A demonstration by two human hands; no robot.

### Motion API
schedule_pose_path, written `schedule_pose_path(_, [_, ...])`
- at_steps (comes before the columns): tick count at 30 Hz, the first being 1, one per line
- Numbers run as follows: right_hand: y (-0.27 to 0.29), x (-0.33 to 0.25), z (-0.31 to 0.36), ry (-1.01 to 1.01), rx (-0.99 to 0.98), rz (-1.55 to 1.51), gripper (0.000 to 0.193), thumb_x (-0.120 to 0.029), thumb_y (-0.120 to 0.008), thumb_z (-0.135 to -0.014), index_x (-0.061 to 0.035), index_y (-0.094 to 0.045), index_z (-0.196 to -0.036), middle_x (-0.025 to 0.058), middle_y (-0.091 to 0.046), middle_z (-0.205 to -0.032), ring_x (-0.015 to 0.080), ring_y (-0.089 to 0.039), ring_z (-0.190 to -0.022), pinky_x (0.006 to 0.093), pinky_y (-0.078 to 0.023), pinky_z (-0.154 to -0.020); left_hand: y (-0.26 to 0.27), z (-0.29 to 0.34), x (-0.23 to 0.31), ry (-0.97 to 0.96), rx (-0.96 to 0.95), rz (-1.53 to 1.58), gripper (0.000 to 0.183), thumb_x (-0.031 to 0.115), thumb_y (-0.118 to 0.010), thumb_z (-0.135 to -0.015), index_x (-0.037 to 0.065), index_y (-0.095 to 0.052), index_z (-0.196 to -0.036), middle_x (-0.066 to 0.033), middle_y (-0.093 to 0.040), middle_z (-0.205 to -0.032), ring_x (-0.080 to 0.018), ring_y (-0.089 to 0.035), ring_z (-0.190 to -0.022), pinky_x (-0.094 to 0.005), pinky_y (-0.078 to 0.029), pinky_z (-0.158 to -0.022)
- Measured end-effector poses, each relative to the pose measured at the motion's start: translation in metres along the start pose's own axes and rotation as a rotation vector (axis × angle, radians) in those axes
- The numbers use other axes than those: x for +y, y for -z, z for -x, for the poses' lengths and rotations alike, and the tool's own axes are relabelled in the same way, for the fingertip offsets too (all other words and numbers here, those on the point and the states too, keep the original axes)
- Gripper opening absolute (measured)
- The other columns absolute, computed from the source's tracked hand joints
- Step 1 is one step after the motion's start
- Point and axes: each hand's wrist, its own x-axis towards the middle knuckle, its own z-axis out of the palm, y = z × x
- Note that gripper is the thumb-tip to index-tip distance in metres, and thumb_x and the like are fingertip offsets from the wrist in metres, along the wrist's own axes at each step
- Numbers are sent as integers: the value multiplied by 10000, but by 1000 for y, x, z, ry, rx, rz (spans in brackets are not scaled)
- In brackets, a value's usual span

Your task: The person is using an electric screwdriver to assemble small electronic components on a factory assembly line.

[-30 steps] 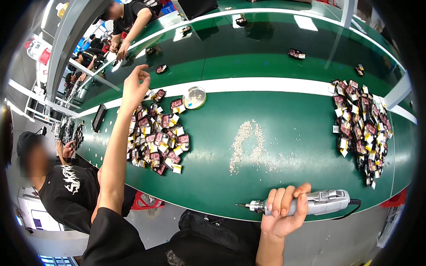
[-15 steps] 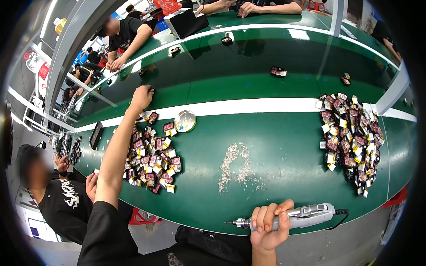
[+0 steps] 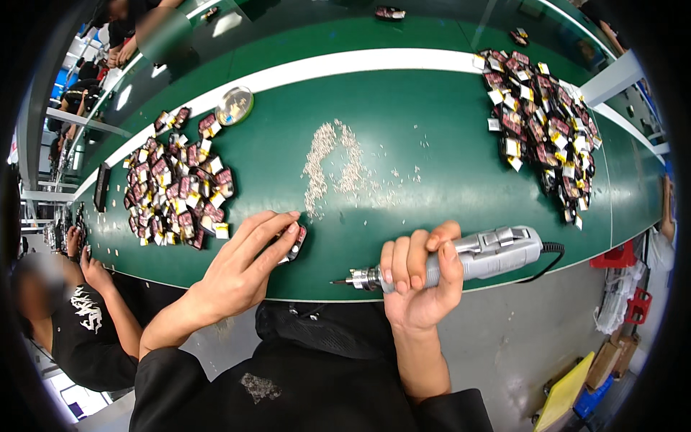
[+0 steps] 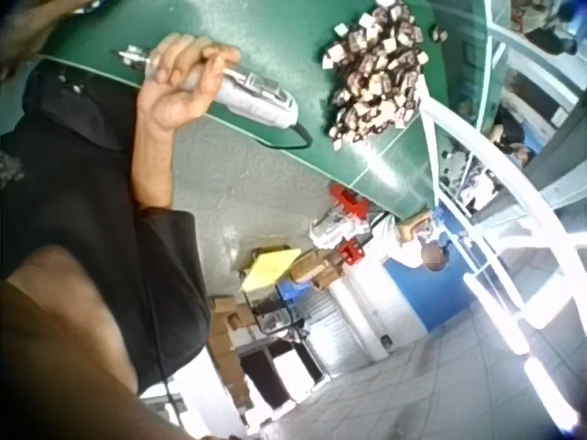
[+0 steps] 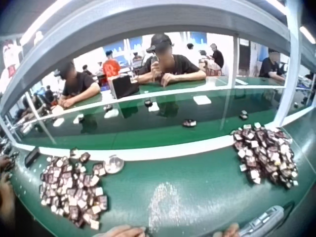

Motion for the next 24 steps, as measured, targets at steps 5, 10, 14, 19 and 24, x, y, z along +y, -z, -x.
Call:
schedule_pose_path(5, [-1,1,15,-53,-39,12,161,-243,-415,-951,-95,-436,-893,-20,-349,-486,98,-356,-386,279,-380,-463,-16,9,14,35,-4,121,484,-132,-596,-643,-78,-540,-1120,-186,-542,-1197,-349,-544,-1020,-398,-491,-820])
schedule_pose_path(10, [-7,9,37,-120,-73,48,158,-241,-413,-949,-95,-428,-891,-19,-358,-493,97,-363,-391,277,-385,-468,-24,5,17,35,62,95,395,-87,-642,-633,-77,-579,-1022,-171,-588,-1111,-317,-577,-939,-387,-514,-753])
schedule_pose_path(14, [-7,21,57,-242,-151,34,142,-211,-430,-946,-74,-438,-912,4,-386,-514,113,-382,-411,290,-397,-487,-28,6,15,-85,97,-49,298,-58,-640,-628,-102,-608,-921,-165,-617,-1044,-287,-599,-874,-336,-541,-648])
schedule_pose_path(19, [-15,45,82,-282,-15,83,64,-105,-437,-930,-44,-428,-945,37,-410,-555,130,-398,-451,287,-403,-481,-35,8,17,-244,153,-253,248,23,-626,-639,-119,-633,-842,-231,-632,-948,-287,-614,-828,-314,-549,-647])
schedule_pose_path(24, [-18,50,86,-272,76,245,80,-70,-465,-914,-12,-420,-946,61,-430,-597,135,-411,-496,299,-415,-486,-35,9,29,-229,106,-277,404,31,-591,-549,-151,-601,-909,-251,-618,-984,-328,-630,-825,-340,-547,-644])
